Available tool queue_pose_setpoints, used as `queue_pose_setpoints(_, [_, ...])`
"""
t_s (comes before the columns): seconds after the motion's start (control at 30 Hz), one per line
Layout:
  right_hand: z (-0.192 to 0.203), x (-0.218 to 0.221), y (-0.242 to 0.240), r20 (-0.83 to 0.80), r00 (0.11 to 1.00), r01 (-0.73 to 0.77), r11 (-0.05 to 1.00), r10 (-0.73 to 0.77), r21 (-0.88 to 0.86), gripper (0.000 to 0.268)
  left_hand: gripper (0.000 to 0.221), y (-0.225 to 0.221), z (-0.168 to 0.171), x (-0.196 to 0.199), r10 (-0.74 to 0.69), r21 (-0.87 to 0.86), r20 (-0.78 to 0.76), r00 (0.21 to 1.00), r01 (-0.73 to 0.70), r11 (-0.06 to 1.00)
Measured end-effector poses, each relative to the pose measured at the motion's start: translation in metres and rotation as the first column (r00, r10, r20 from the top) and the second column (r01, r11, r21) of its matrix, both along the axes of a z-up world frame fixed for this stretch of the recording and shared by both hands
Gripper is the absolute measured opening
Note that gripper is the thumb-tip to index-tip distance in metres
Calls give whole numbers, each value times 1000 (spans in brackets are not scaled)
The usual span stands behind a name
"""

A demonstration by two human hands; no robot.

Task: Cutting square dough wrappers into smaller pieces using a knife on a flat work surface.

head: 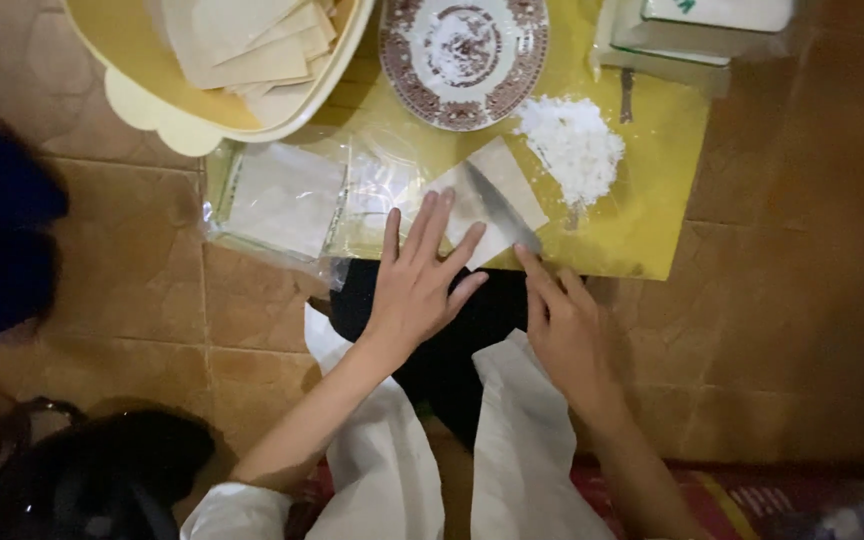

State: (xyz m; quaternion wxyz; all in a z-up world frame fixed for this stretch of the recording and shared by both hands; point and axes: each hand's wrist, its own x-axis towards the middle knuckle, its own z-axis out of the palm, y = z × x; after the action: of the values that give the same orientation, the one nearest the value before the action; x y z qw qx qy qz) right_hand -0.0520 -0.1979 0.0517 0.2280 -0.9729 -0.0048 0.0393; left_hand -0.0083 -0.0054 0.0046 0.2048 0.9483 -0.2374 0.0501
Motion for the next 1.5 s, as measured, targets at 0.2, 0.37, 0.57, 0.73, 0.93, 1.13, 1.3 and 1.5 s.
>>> queue_pose_setpoints(0.2, [8, 9, -7, -66, 997, 30, 999, -30, -12, 46, 51, -2, 3, -1, 22, 14, -54, 998, -21, 1000])
queue_pose_setpoints(0.37, [-6, 5, -12, -43, 999, 3, 997, -6, -75, 45, 50, -1, 3, -2, 19, 46, -55, 998, -17, 999])
queue_pose_setpoints(0.57, [24, 8, -1, -69, 997, -31, 997, 26, -68, 46, 49, 0, 3, -2, 11, 46, -63, 998, -8, 999])
queue_pose_setpoints(0.73, [9, 11, -22, 36, 998, 44, 998, -46, 52, 44, 51, 1, 5, 0, 6, 48, -56, 998, -3, 999])
queue_pose_setpoints(0.93, [16, -1, -17, -35, 999, 41, 984, -35, 176, 44, 58, -7, -9, -13, 73, 104, -19, 997, -71, 992])
queue_pose_setpoints(1.13, [-3, -9, -10, -96, 995, -26, 988, 41, 151, 41, 55, -3, 10, -19, 38, 56, -76, 996, -34, 998])
queue_pose_setpoints(1.3, [7, -3, -11, -88, 994, -60, 993, 69, 104, 43, 57, -2, 8, -22, 52, 59, -101, 993, -46, 997])
queue_pose_setpoints(1.5, [-2, 2, -30, -59, 998, 35, 999, -34, 26, 45, 55, -2, 1, -26, 57, 29, -100, 993, -54, 998])
